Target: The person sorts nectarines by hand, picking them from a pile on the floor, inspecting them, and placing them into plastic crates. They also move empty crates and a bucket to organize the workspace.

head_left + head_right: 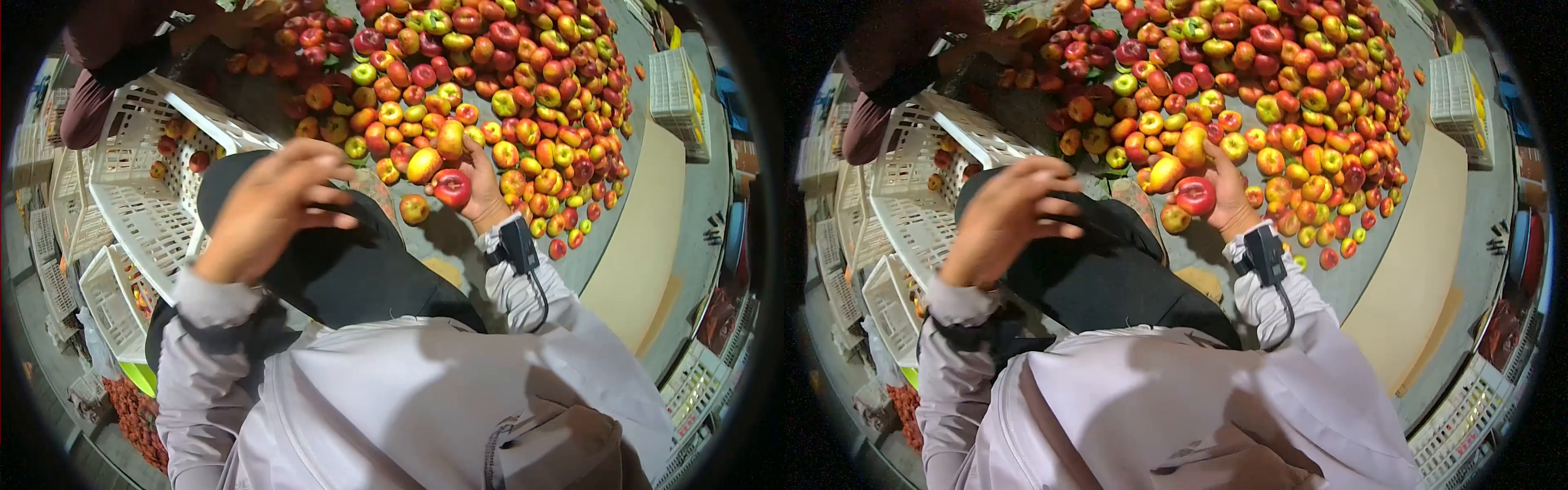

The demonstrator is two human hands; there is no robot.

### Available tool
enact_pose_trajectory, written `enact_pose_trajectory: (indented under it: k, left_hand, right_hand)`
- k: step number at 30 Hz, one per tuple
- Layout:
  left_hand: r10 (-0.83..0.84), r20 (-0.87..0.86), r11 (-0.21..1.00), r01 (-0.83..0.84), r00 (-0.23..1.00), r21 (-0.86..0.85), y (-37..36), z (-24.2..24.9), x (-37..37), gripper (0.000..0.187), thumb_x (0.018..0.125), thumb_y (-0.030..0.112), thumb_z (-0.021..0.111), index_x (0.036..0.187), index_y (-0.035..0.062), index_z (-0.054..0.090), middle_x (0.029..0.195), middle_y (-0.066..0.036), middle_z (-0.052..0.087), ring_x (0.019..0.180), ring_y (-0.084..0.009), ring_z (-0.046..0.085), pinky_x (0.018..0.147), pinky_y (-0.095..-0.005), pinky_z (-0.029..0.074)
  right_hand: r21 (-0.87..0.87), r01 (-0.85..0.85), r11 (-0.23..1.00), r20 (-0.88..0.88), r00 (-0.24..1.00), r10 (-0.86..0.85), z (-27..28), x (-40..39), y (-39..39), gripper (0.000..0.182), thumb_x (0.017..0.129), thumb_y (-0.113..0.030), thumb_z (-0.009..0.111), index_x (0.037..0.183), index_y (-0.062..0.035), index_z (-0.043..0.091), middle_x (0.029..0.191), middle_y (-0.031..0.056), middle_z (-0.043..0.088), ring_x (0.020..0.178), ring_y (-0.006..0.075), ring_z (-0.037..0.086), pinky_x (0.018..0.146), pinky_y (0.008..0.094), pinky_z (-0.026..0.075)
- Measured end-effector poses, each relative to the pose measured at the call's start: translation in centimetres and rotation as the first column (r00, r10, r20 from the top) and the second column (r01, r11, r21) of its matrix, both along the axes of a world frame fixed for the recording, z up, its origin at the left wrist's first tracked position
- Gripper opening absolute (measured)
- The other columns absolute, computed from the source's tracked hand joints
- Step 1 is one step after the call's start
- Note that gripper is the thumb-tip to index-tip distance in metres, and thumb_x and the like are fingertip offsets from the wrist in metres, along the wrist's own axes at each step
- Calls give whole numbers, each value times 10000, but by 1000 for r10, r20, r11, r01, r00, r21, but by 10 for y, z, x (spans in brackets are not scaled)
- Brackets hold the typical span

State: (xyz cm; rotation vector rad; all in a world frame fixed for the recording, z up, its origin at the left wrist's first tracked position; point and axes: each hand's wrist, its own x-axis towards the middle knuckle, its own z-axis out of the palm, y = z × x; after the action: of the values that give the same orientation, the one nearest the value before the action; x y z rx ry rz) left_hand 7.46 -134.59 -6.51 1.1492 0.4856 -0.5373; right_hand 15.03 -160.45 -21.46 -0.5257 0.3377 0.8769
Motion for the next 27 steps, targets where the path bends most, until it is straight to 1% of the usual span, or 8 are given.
enact_pose_trajectory:
  k: [3, 10, 12, 14, 16, 18, 23, 27]
  left_hand:
    - [-58, -17, 994, 59, 998, 94, -30, -24, 11, 404, 882, 214, 617, 1202, 29, 455, 1085, -91, 546, 938, -159, 573, 812, -348, 517]
    - [-47, 279, 998, 34, 959, 51, -45, -55, 15, 442, 863, 145, 660, 1232, 39, 439, 1095, -67, 543, 964, -149, 568, 813, -287, 488]
    - [3, 200, 1000, -2, 980, -2, -40, -46, 16, 394, 908, 216, 602, 1228, 37, 458, 1116, -80, 560, 969, -186, 589, 840, -298, 493]
    - [125, 44, 934, -103, 991, -342, -30, -48, 18, 396, 948, 317, 516, 1216, 27, 485, 1138, -110, 576, 990, -230, 602, 877, -332, 501]
    - [161, 33, 922, -139, 986, -360, -27, -54, 19, 435, 965, 372, 447, 1213, 18, 497, 1151, -138, 582, 1036, -268, 593, 904, -380, 506]
    - [190, -35, 876, -185, 981, -444, -26, -52, 17, 429, 960, 354, 466, 1220, 14, 491, 1148, -145, 579, 1052, -268, 588, 904, -398, 511]
    - [313, -79, 843, -315, 946, -435, -28, -54, 20, 368, 948, 313, 480, 1160, 14, 515, 1144, -146, 578, 1027, -265, 600, 918, -429, 507]
    - [268, -60, 854, -266, 961, -448, -23, -62, 18, 358, 929, 304, 482, 1151, 26, 520, 1127, -135, 590, 1025, -252, 603, 911, -435, 502]
  right_hand:
    - [226, -48, 973, 87, 996, 29, 23, -1, 23, 577, 907, -468, 438, 1258, -10, 456, 1291, 212, 498, 1131, 383, 539, 885, 479, 503]
    - [177, 53, 983, 207, 974, -89, 66, -4, 55, 569, 904, -405, 463, 1316, -21, 385, 1371, 216, 419, 1207, 313, 480, 910, 402, 497]
    - [195, 54, 979, 220, 971, -97, 63, -1, 54, 574, 911, -389, 468, 1331, -10, 366, 1310, 215, 475, 1154, 297, 525, 851, 393, 528]
    - [277, -36, 960, 210, 977, -23, 54, 8, 49, 554, 921, -400, 456, 1309, -9, 396, 1193, 195, 544, 1085, 264, 567, 752, 368, 563]
    - [193, -2, 981, 161, 987, -29, 57, 9, 48, 488, 924, -372, 479, 1259, -19, 450, 1067, 149, 581, 990, 225, 604, 685, 352, 577]
    - [-117, 32, 993, 260, 966, -1, 57, 9, 41, 416, 919, -307, 520, 1223, -25, 484, 1018, 112, 598, 920, 197, 619, 678, 351, 576]
    - [-295, 59, 954, 491, 866, 98, 62, 13, 38, 318, 844, -78, 650, 1147, -29, 568, 1049, 41, 615, 889, 103, 612, 725, 212, 509]
    - [-494, 239, 836, 678, 708, 198, 76, 9, 49, 404, 725, 89, 650, 1099, -60, 616, 1049, 39, 599, 898, 123, 590, 784, 239, 486]
